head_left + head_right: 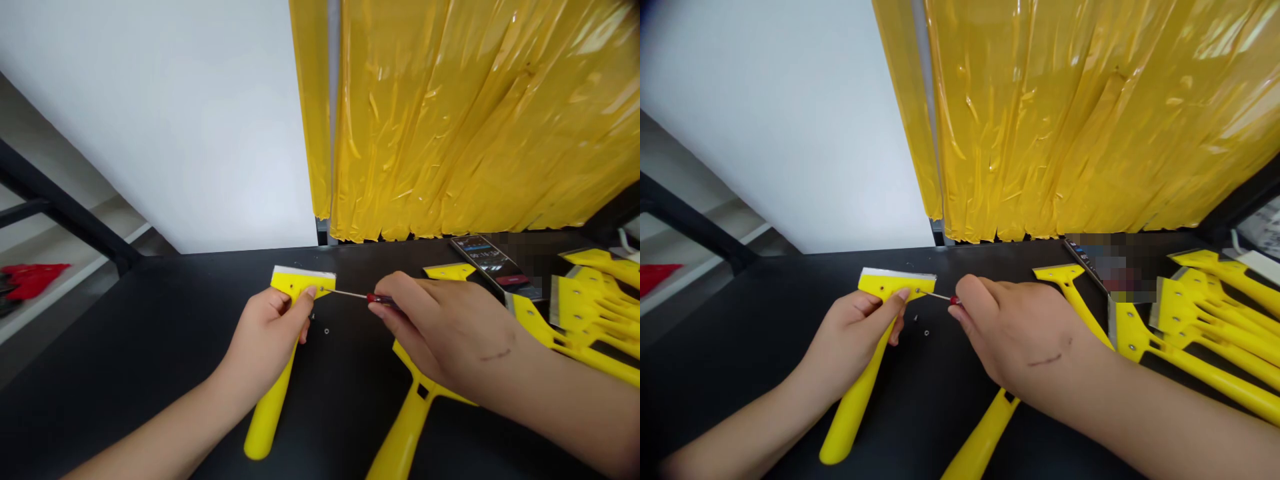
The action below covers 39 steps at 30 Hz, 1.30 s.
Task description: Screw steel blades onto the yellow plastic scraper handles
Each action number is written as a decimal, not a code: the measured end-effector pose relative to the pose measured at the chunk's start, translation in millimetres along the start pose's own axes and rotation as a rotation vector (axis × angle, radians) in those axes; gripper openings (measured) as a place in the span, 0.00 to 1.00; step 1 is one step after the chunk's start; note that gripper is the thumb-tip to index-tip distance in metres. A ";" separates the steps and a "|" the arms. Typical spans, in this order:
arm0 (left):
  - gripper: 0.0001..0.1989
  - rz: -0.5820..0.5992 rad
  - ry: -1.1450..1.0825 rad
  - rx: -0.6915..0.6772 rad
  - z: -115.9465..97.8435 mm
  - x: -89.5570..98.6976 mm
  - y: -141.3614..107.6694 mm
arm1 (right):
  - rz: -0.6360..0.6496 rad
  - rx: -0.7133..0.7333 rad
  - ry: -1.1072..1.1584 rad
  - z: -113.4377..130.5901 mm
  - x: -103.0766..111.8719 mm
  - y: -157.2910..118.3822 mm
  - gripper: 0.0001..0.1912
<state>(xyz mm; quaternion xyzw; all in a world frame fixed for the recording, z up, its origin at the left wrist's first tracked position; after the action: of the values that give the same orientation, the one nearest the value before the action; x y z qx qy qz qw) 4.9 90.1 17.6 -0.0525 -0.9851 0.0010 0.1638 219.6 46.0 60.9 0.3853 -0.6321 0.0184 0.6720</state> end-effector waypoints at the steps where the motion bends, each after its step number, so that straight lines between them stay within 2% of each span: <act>1: 0.28 0.001 0.002 0.000 0.5 0.0 -0.1 | -0.006 -0.003 0.002 0.2 0.5 -0.3 0.04; 16: 0.28 0.012 0.025 0.016 2.6 -0.4 -0.8 | 0.007 -0.087 -0.006 -1.9 2.4 -2.5 0.05; 23: 0.28 0.015 0.020 0.015 4.0 -0.8 0.7 | -0.019 -0.085 -0.019 -2.4 2.8 -1.6 0.06; 39: 0.27 0.014 -0.001 0.017 6.9 -1.5 0.2 | 0.027 -0.088 0.048 -4.8 0.8 -4.5 0.06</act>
<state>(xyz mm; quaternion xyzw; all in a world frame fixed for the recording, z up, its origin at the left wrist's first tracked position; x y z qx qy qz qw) 4.1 90.2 10.6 -0.0581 -0.9848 0.0106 0.1635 226.1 45.0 59.8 0.3464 -0.6212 0.0089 0.7029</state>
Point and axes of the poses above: each hand's wrist, its own y-axis towards the middle knuckle, its own x-axis out of the back of the hand, z = x × y, the point moved 4 cm from there along y, towards the middle knuckle, and after that the axes turned 7 degrees about -y, right-handed, at the moved point
